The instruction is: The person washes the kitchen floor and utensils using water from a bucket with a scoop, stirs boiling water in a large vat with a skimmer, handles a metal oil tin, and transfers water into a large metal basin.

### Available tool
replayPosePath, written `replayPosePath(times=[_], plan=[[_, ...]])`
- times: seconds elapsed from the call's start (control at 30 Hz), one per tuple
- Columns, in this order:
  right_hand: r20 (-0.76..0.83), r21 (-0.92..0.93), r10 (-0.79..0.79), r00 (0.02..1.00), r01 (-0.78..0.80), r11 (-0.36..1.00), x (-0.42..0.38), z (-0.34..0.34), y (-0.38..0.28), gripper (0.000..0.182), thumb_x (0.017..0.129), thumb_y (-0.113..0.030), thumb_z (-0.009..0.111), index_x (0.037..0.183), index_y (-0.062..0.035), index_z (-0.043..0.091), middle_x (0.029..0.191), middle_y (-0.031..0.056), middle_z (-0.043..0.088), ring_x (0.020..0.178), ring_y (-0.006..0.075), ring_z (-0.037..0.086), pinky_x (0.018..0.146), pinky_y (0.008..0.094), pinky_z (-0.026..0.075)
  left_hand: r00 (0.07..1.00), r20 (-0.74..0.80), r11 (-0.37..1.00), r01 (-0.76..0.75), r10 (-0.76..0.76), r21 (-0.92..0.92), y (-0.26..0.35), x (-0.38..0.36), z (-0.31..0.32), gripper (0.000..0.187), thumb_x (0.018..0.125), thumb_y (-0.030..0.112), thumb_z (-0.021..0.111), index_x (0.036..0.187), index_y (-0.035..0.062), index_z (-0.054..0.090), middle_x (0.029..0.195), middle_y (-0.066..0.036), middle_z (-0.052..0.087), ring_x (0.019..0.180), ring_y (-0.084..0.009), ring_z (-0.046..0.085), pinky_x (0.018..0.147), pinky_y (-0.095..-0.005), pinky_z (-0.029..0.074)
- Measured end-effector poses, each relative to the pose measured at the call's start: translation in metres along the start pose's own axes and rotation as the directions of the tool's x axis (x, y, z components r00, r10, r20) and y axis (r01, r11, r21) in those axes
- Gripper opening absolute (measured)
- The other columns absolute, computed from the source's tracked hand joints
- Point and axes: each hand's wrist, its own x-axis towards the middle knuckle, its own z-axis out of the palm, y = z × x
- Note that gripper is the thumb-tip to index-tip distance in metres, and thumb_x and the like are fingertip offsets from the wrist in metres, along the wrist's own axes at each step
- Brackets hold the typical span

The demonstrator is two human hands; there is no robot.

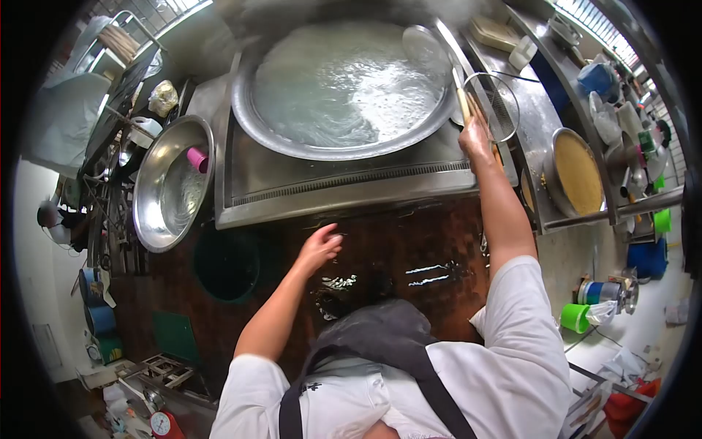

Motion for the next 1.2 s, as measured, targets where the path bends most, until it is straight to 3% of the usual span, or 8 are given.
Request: replayPosePath(times=[0.1, 0.23, 0.57, 0.77, 0.83, 0.9, 1.03, 1.2], plan=[[0.231, 0.293, 0.090, 0.969, -0.157, 0.943, -0.049, 0.024, -0.023, 0.026, 0.093, -0.026, 0.055, 0.105, -0.0034, 0.058, 0.086, 0.0154, 0.067, 0.077, 0.0350, 0.065, 0.064, 0.0491, 0.051, 0.966, -0.257, 0.985, -0.008, -0.037, -0.172, -0.050, -0.092, -0.100, 0.061, 0.096, 0.025, 0.065, 0.148, 0.0077, 0.039, 0.117, -0.012, 0.065, 0.085, -0.0162, 0.067, 0.069, -0.0274, 0.057], [0.654, 0.592, 0.102, 0.750, -0.591, 0.547, -0.148, 0.052, -0.071, 0.019, 0.091, -0.027, 0.063, 0.085, -0.0092, 0.065, 0.069, -0.0001, 0.061, 0.055, 0.0208, 0.059, 0.047, 0.0452, 0.046, 0.881, -0.463, 0.955, -0.047, -0.098, -0.292, -0.107, -0.188, -0.172, 0.060, 0.099, 0.027, 0.059, 0.151, 0.0086, 0.033, 0.124, -0.014, 0.061, 0.090, -0.0203, 0.066, 0.074, -0.0337, 0.056], [0.793, 0.609, -0.212, 0.571, -0.736, 0.297, -0.313, -0.006, -0.256, 0.009, 0.094, -0.012, 0.060, 0.093, -0.0073, 0.052, 0.071, 0.0028, 0.057, 0.052, 0.0131, 0.056, 0.048, 0.0342, 0.054, 0.905, -0.420, 0.890, -0.139, -0.064, -0.435, -0.130, -0.205, -0.227, 0.058, 0.100, 0.028, 0.058, 0.149, 0.0073, 0.034, 0.120, -0.013, 0.062, 0.091, -0.0215, 0.066, 0.077, -0.0349, 0.055], [0.699, 0.670, -0.297, 0.651, -0.449, 0.591, -0.382, -0.037, -0.292, 0.022, 0.094, -0.017, 0.060, 0.105, -0.0076, 0.043, 0.070, 0.0042, 0.052, 0.048, 0.0135, 0.054, 0.040, 0.0316, 0.048, 0.896, -0.444, 0.906, -0.187, -0.002, -0.381, -0.116, -0.212, -0.264, 0.058, 0.100, 0.027, 0.059, 0.148, 0.0068, 0.034, 0.121, -0.013, 0.062, 0.090, -0.0202, 0.066, 0.076, -0.0331, 0.055], [0.636, 0.531, -0.197, 0.746, -0.238, 0.813, -0.413, -0.046, -0.306, 0.031, 0.095, -0.016, 0.058, 0.120, -0.0033, 0.043, 0.075, 0.0128, 0.060, 0.054, 0.0250, 0.062, 0.047, 0.0416, 0.052, 0.894, -0.447, 0.897, -0.188, -0.013, -0.401, -0.121, -0.211, -0.270, 0.058, 0.100, 0.027, 0.059, 0.148, 0.0069, 0.035, 0.122, -0.013, 0.062, 0.090, -0.0197, 0.066, 0.076, -0.0326, 0.055], [0.220, 0.273, -0.441, 0.870, 0.379, 0.884, -0.435, 0.029, -0.270, 0.046, 0.096, -0.017, 0.055, 0.135, 0.0018, 0.037, 0.086, 0.0237, 0.065, 0.069, 0.0403, 0.066, 0.062, 0.0520, 0.054, 0.892, -0.451, 0.891, -0.179, -0.033, -0.418, -0.130, -0.208, -0.272, 0.058, 0.100, 0.027, 0.059, 0.148, 0.0069, 0.034, 0.122, -0.013, 0.062, 0.090, -0.0194, 0.066, 0.076, -0.0328, 0.055], [0.438, 0.094, -0.362, 0.823, 0.359, 0.929, -0.441, 0.085, -0.250, 0.047, 0.100, -0.015, 0.045, 0.142, 0.0008, 0.034, 0.100, 0.0302, 0.065, 0.082, 0.0480, 0.065, 0.072, 0.0561, 0.053, 0.903, -0.427, 0.880, -0.170, -0.041, -0.444, -0.123, -0.199, -0.265, 0.058, 0.100, 0.028, 0.058, 0.149, 0.0070, 0.034, 0.122, -0.013, 0.062, 0.091, -0.0192, 0.066, 0.077, -0.0336, 0.054], [0.340, 0.178, -0.443, 0.829, 0.406, 0.896, -0.439, 0.096, -0.247, 0.040, 0.102, -0.014, 0.039, 0.139, 0.0010, 0.040, 0.099, 0.0280, 0.065, 0.079, 0.0462, 0.065, 0.068, 0.0549, 0.053, 0.891, -0.452, 0.878, -0.194, -0.028, -0.438, -0.104, -0.195, -0.257, 0.056, 0.101, 0.026, 0.056, 0.148, 0.0057, 0.034, 0.119, -0.013, 0.063, 0.091, -0.0206, 0.066, 0.078, -0.0359, 0.054]])
